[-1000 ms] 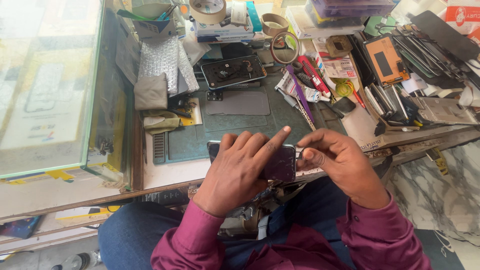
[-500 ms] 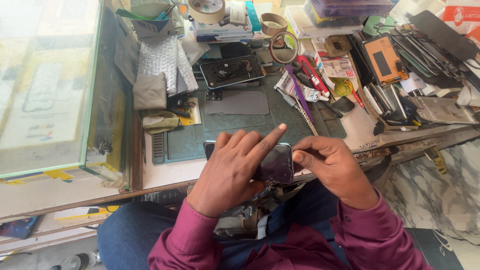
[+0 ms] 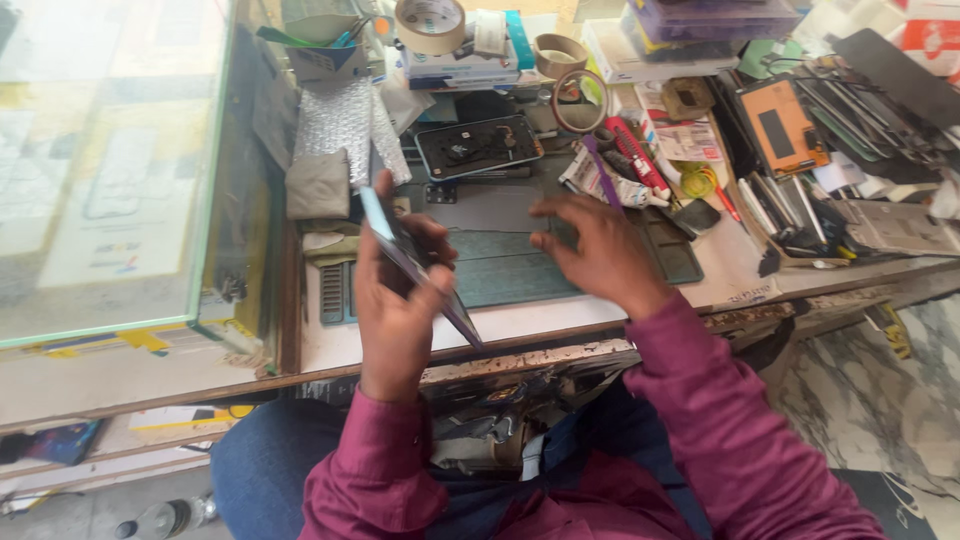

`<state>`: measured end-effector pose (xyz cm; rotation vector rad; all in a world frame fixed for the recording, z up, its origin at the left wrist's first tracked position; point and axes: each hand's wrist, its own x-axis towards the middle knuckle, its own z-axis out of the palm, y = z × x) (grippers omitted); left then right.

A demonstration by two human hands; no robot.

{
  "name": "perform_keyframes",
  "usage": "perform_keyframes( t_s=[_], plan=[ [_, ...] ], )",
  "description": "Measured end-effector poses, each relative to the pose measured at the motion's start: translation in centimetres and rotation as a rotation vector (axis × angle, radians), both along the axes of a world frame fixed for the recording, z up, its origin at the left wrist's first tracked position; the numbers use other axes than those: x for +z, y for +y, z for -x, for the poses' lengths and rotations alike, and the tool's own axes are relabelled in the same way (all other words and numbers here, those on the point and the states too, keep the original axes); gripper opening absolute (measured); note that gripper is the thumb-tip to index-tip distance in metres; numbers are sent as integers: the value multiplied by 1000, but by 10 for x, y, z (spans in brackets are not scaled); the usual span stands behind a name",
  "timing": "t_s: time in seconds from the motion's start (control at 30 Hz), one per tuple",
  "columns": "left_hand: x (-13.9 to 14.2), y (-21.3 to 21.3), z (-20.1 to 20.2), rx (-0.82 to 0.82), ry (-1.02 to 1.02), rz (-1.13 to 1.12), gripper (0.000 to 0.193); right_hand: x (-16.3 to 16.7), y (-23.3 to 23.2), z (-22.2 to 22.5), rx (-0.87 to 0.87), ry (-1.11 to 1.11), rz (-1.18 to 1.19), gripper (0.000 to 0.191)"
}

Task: The person uses a precision screwdriver to remove screws from the internal frame of a disassembled smartphone. After removing the screws, the person places the phone aside and picks up another smartphone, wrapping a rubber band around it before placing it into a drawer.

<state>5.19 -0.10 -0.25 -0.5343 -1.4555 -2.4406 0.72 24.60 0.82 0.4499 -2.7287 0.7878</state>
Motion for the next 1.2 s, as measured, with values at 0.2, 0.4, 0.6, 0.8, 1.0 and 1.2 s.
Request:
perform_keyframes(
  t_s=[0.2, 0.4, 0.6, 0.8, 1.0, 1.2],
  plan=[
    [-31, 3, 27, -34, -287, -390, 71, -19, 0, 45, 90, 130, -229, 47],
    [-39, 11, 28, -164, -334, -436, 72, -16, 3, 58, 119, 53, -261, 64],
    [-33, 15, 24, -227, -380, -434, 72, 7, 3, 37, 99, -30, -42, 45],
    [-31, 22, 16, -212, -437, -307, 75, 13, -12, -24, -13, 236, 238, 23],
    [-36, 24, 19, -210, -458, -361, 90, 14, -46, -79, 106, 277, 212, 30],
    [-43, 25, 17, -173, -392, -376, 101, 14, -69, -95, 288, 284, 134, 37]
  ],
)
